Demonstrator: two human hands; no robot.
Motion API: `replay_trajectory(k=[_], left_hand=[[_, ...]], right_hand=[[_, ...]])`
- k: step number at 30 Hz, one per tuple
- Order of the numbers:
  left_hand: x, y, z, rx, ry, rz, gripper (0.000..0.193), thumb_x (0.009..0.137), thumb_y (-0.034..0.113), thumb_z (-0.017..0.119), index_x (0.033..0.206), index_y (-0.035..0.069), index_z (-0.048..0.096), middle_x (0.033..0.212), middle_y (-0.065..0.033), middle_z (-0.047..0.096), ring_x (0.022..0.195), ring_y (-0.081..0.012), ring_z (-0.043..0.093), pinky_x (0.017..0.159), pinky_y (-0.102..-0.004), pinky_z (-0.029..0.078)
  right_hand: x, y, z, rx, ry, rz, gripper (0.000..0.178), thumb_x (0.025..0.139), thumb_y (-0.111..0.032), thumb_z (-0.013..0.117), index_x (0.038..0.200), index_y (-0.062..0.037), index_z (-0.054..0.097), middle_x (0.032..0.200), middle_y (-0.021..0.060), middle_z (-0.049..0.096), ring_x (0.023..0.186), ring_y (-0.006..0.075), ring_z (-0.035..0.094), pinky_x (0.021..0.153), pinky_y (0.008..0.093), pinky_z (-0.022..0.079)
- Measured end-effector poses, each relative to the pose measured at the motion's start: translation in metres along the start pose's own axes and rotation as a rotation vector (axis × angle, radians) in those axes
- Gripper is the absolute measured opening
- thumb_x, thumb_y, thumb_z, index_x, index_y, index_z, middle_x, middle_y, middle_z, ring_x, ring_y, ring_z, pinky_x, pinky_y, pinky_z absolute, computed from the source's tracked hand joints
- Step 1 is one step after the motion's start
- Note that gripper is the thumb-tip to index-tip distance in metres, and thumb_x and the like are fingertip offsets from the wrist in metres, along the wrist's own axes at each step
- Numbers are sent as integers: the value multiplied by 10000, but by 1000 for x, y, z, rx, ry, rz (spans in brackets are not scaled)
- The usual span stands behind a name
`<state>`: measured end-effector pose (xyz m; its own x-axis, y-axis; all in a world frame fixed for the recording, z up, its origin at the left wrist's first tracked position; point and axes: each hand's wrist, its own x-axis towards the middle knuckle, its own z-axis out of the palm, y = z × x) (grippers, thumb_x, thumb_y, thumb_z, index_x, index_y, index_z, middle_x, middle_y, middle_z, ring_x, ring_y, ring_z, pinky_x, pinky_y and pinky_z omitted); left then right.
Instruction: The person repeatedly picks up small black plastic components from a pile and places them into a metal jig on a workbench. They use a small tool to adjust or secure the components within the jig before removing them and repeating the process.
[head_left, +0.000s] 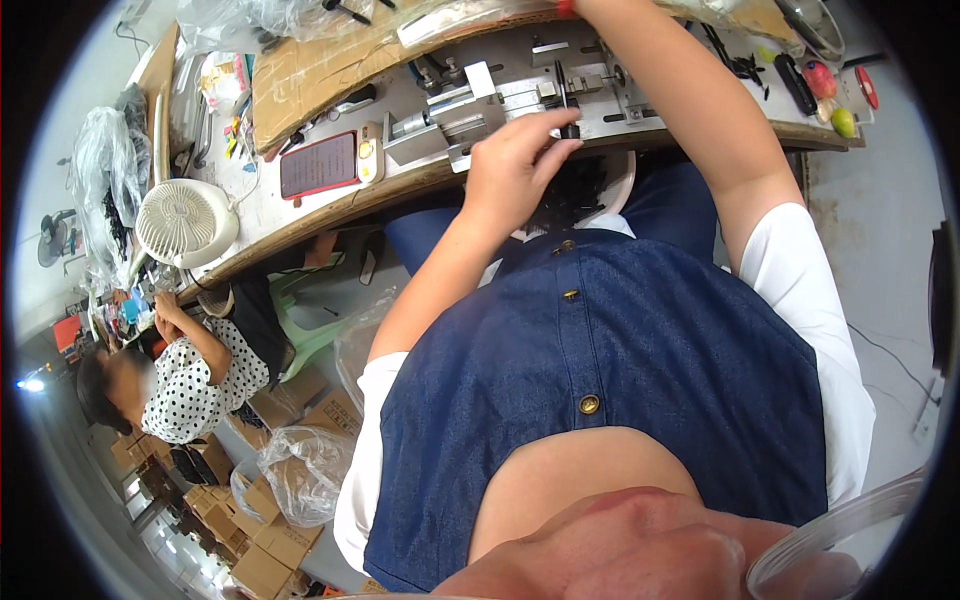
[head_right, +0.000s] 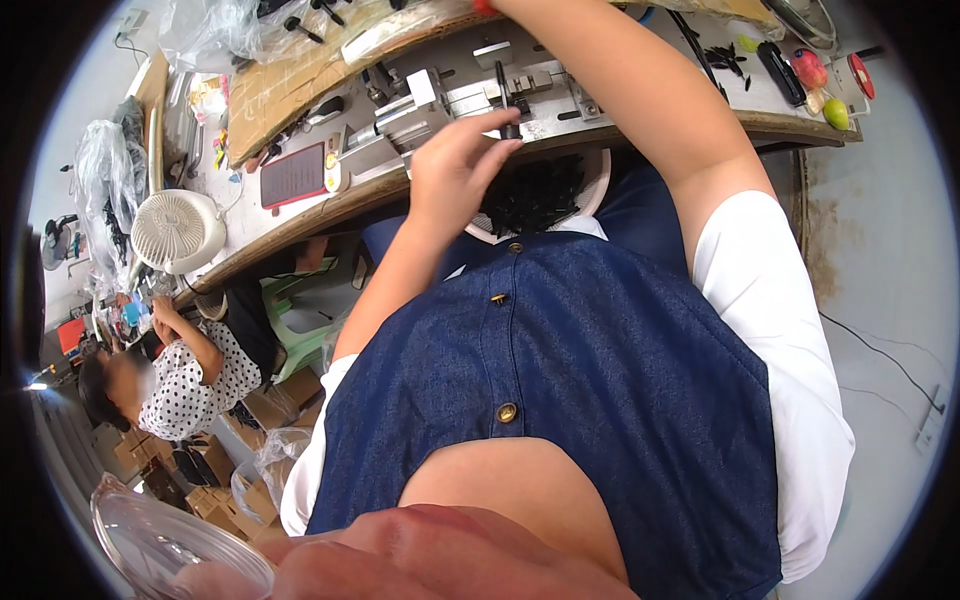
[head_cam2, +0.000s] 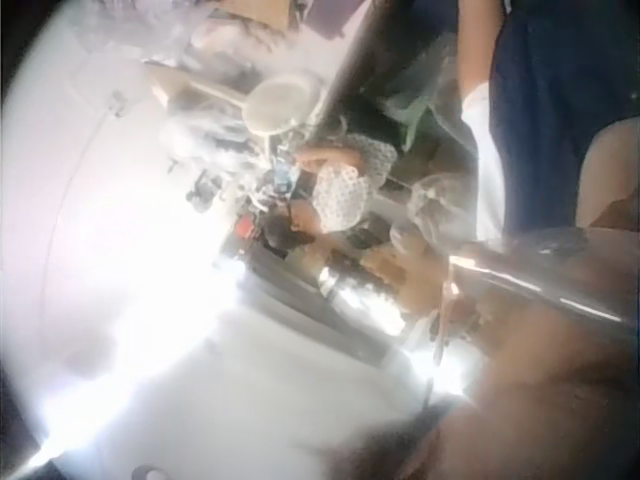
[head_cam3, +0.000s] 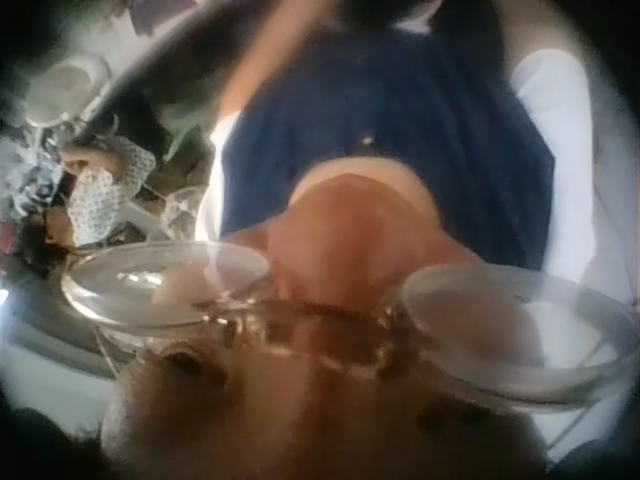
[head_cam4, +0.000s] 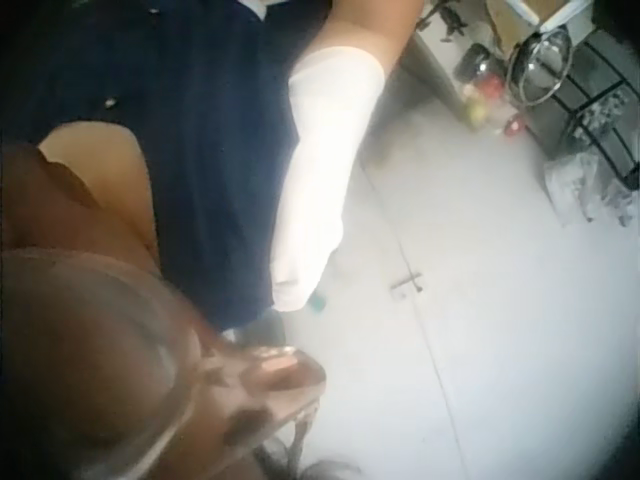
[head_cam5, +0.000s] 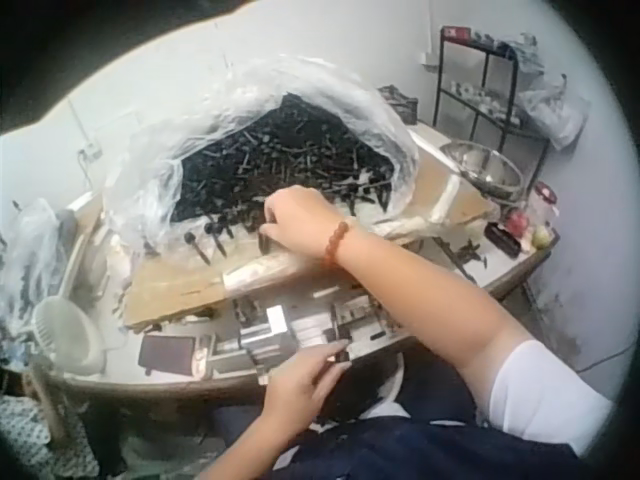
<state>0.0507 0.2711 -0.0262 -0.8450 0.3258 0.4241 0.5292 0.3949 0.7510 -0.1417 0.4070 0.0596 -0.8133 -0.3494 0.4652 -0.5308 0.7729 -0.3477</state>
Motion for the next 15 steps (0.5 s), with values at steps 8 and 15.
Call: replay_trajectory(k=[8,15], left_hand=[[0,-13,24,191,87,49,246,853,157,822,1095,135,784,1225,-61,716,793,-204,740,699,-315,599],[2,-13,27,235,139,117,288,871,156,802,1156,133,766,1261,-58,724,873,-223,750,756,-327,615]], right_hand=[[-42,15,-59,566,205,107,191,956,-111,709,1052,53,684,882,93,758,788,126,711,668,271,541],[-85,22,-77,837,234,116,242,1022,-138,655,1210,14,646,1044,85,749,887,78,646,751,237,511]])
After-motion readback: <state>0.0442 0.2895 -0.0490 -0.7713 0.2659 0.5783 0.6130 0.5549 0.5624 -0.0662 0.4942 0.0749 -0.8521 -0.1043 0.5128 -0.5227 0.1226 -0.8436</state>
